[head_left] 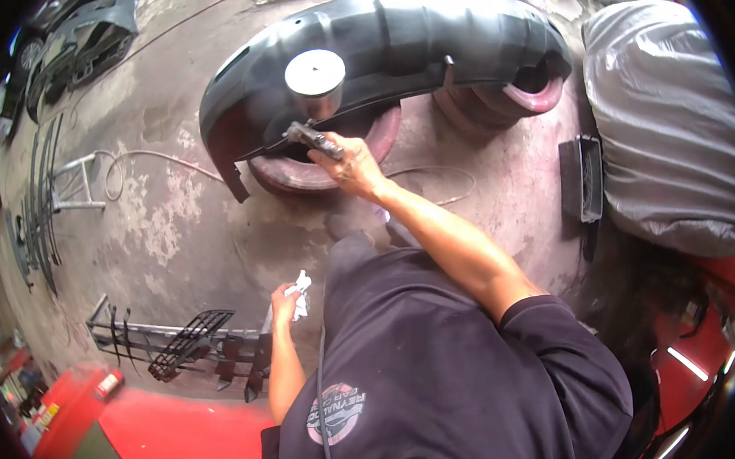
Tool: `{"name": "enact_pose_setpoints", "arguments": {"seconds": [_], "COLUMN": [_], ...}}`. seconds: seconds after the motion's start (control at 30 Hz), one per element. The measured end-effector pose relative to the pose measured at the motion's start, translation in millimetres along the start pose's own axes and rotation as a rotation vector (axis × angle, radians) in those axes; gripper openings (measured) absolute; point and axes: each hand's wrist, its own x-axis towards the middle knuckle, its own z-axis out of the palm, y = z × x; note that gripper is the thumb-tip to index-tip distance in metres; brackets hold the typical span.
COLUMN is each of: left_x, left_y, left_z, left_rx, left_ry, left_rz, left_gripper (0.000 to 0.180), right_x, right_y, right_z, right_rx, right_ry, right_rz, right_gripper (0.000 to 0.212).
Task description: The person pours paint into a spray gun cup, wipes the rim, and attaches the lid. They then spray paint a car bumper resting on tires, moving around it to cover the surface.
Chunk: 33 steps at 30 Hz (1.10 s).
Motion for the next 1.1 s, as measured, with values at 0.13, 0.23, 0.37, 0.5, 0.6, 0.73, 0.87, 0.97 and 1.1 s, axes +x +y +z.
{"name": "enact_pose_setpoints", "arguments": {"seconds": [0.13,0.23,0.37,0.5,0.6,0.73,0.87,0.97,1.1], "left_x": [-19.0,-10.3,-9.9,-27.5,-40.3,-79.0,-166.5,-225.8,-285.8], "left_y": [47.3,47.4,56.7,96.6,128.3,216.3,325.4,358.5,438.4], "left_z": [26.8,51.0,90.1,118.7,129.6,130.5,114.7,106.0,85.7], "left_rx": [0.064,0.167,0.219,0.345,0.284,0.061,-0.051,-0.350,0.042], "left_ry": [-0.031,-0.050,-0.121,-0.147,-0.093,-0.260,-0.535,-0.781,-1.598], "left_rz": [0.062,0.108,0.086,0.210,0.474,0.537,0.777,1.017,1.312], "left_gripper": [0.034,0.031,0.025,0.019,0.016,0.020,0.040,0.049,0.021], "right_x": [-7.2,-12.5,-25.8,-37.9,-41.5,-52.6,-59.0,-53.9,-54.8], "right_y": [30.2,55.5,115.8,145.8,129.0,120.4,81.1,78.1,44.6], "right_z": [-85.2,-164.2,-263.7,-330.3,-333.0,-289.6,-209.2,-149.0,-121.3], "right_rx": [-0.104,-0.206,-0.307,-0.442,-0.433,-0.289,-0.164,-0.132,0.132], "right_ry": [0.206,0.403,0.657,0.879,0.948,0.779,0.468,0.281,0.020], "right_rz": [0.090,0.124,0.197,0.248,0.232,0.311,0.192,0.025,0.043], "right_gripper": [0.026,0.027,0.030,0.031,0.028,0.031,0.026,0.022,0.028]}}
